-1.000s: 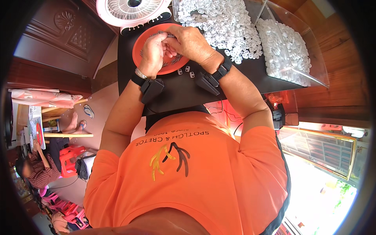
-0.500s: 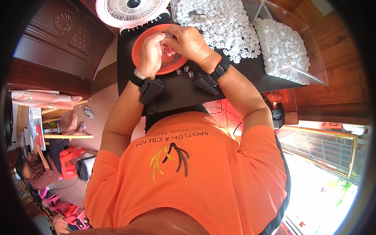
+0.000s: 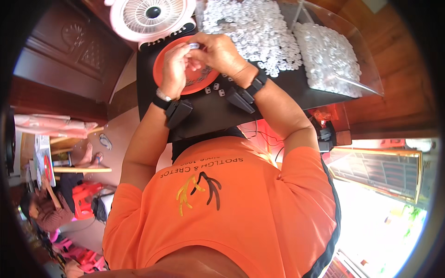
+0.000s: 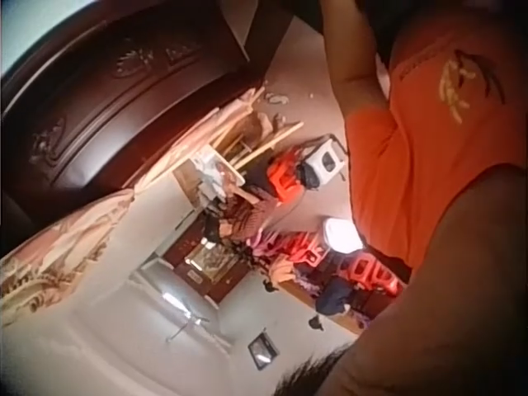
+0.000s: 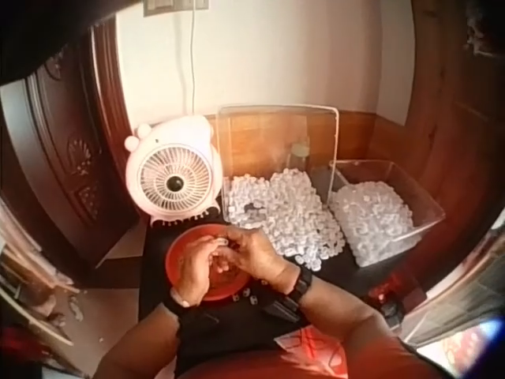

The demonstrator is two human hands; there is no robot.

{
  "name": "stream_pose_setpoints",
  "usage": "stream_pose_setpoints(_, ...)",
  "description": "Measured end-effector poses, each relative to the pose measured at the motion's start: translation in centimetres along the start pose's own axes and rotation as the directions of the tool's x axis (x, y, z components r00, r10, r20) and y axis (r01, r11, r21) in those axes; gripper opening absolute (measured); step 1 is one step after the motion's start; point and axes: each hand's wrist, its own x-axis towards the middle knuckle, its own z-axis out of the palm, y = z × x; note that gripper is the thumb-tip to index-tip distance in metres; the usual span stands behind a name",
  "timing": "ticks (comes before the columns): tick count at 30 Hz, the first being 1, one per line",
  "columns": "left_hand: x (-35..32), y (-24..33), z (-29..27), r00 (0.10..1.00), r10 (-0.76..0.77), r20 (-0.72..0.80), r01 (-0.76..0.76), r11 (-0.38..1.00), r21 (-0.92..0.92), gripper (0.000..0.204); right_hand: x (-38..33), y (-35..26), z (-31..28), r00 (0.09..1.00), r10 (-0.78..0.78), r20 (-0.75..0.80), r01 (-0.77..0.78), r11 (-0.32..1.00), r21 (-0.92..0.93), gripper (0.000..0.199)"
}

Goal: Assembling small plastic components by inserting metal rings into them manually.

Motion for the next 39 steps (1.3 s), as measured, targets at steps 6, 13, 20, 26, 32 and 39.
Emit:
stream_pose_setpoints(6,-0.2,0.1,-0.8,1.000,-0.023,-0.007,0.023,1.000,0.015,0.029,0.9,-2.9,-2.9,0.912,-0.386,-0.141,0.281,0.836,-0.471,0.023)
stream_pose_setpoints(13,-0.7,1.4,0.3,1.000,0.010,0.009,-0.012,0.977,0.211,0.027,-0.5,-11.0,-13.4,0.791,-0.389,-0.472,-0.033,0.743,-0.668,0.020)
stream_pose_setpoints(20,-0.9,2.2,1.0,0.998,0.030,0.059,-0.047,0.946,0.322,0.026,-3.5,-6.1,-18.1,0.832,-0.165,-0.529,-0.213,0.786,-0.580,0.036)
stream_pose_setpoints(26,-1.0,2.7,0.7,0.992,-0.026,0.122,-0.024,0.919,0.393,0.026,-5.6,-0.9,-14.2,0.994,0.103,-0.037,-0.100,0.720,-0.687,0.023)
stream_pose_setpoints(32,-2.8,3.5,-0.2,0.976,-0.031,0.217,-0.130,0.715,0.687,0.028,-6.3,6.1,-14.0,0.988,0.107,0.115,0.040,0.536,-0.843,0.038)
stream_pose_setpoints(39,-9.2,3.1,-2.8,0.927,0.189,0.324,-0.372,0.353,0.858,0.016,-5.8,6.1,-10.7,0.959,0.163,0.231,0.111,0.534,-0.838,0.033)
